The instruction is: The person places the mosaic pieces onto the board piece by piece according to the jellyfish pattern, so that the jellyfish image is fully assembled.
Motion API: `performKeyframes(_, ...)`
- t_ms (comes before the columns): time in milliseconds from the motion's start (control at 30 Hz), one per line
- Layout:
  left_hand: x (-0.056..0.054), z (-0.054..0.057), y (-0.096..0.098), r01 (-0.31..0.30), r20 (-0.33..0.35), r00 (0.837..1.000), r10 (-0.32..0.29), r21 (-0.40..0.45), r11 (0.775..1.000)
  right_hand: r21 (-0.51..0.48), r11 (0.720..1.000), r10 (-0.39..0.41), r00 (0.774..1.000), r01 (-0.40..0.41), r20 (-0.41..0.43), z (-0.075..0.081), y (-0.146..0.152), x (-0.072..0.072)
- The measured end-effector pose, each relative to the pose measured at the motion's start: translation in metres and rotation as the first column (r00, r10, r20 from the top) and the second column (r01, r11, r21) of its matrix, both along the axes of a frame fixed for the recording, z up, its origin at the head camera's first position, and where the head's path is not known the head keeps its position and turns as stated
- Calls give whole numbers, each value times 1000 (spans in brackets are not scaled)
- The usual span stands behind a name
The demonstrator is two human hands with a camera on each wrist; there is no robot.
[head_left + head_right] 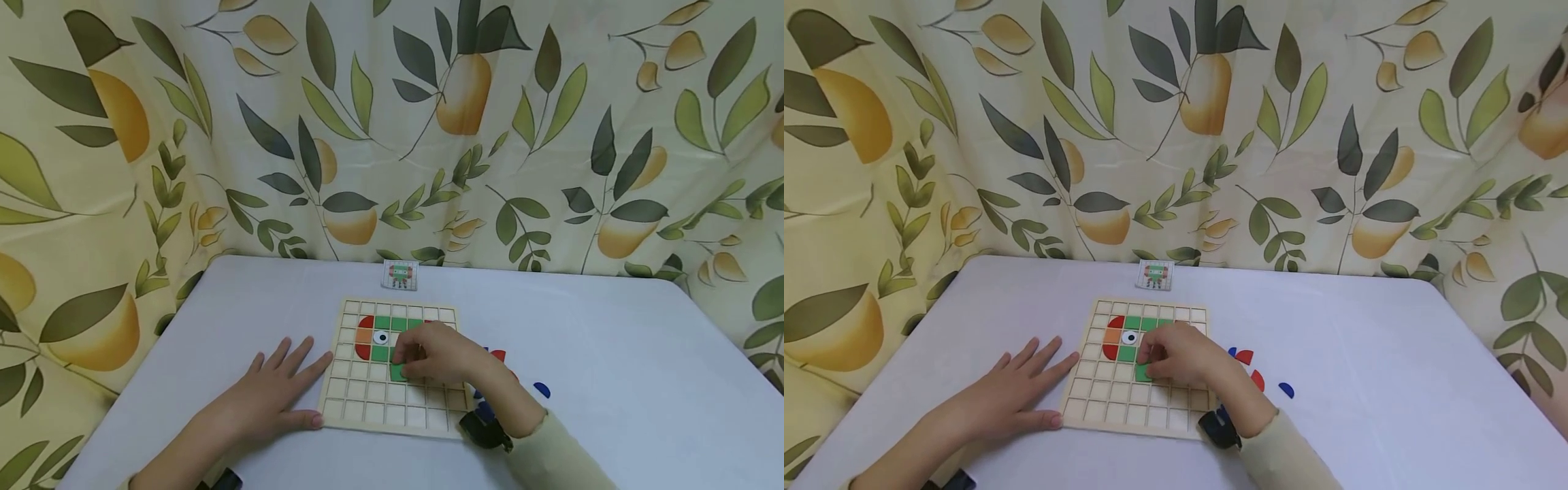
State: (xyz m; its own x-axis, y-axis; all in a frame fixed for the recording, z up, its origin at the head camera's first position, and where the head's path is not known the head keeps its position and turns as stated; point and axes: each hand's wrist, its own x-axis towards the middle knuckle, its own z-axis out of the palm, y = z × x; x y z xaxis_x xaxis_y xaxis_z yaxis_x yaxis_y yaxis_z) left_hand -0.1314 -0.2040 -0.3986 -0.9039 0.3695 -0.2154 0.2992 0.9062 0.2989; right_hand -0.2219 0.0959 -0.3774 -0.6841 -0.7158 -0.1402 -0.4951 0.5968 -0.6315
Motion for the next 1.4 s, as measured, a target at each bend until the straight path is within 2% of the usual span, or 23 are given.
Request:
performKeyframes(100,-1,-1,0,1,-7,1000,-1,0,1000,34,999,-5,1000,6,-28,1,-2,1)
performKeyframes(333,-1,-1,1,-5,3,1000,5,-13,1000,54,998,-20,1000,21,-19,-3,-4,5)
performKeyframes(567,-2,-2,2,-5,-2,1000,5,-19,1000,69,997,29,999,-30,17,1,1,4)
performKeyframes(733,-2,-1,3,2,-6,1000,-2,-12,1000,1,999,49,997,-49,58,11,17,-6)
performKeyframes(833,-1,0,3,-1,-2,1000,1,-13,1000,-59,998,-11,998,15,58,19,32,-13)
performKeyframes(900,0,1,3,-1,-3,1000,1,-10,1000,-84,994,-68,997,70,26,25,42,-17)
performKeyframes(1000,1,1,2,-5,-1,1000,5,-7,1000,-107,982,-157,988,157,11,32,56,-22)
performKeyframes(1133,2,1,2,1,1,1000,-1,-2,1000,-117,968,-218,975,222,45,35,78,-24)
performKeyframes(1233,1,1,2,7,5,1000,-7,-2,1000,-71,966,-243,967,249,80,31,96,-23)
performKeyframes(1400,2,2,2,-8,9,1000,8,-2,1000,83,951,-303,951,297,64,21,116,-25)
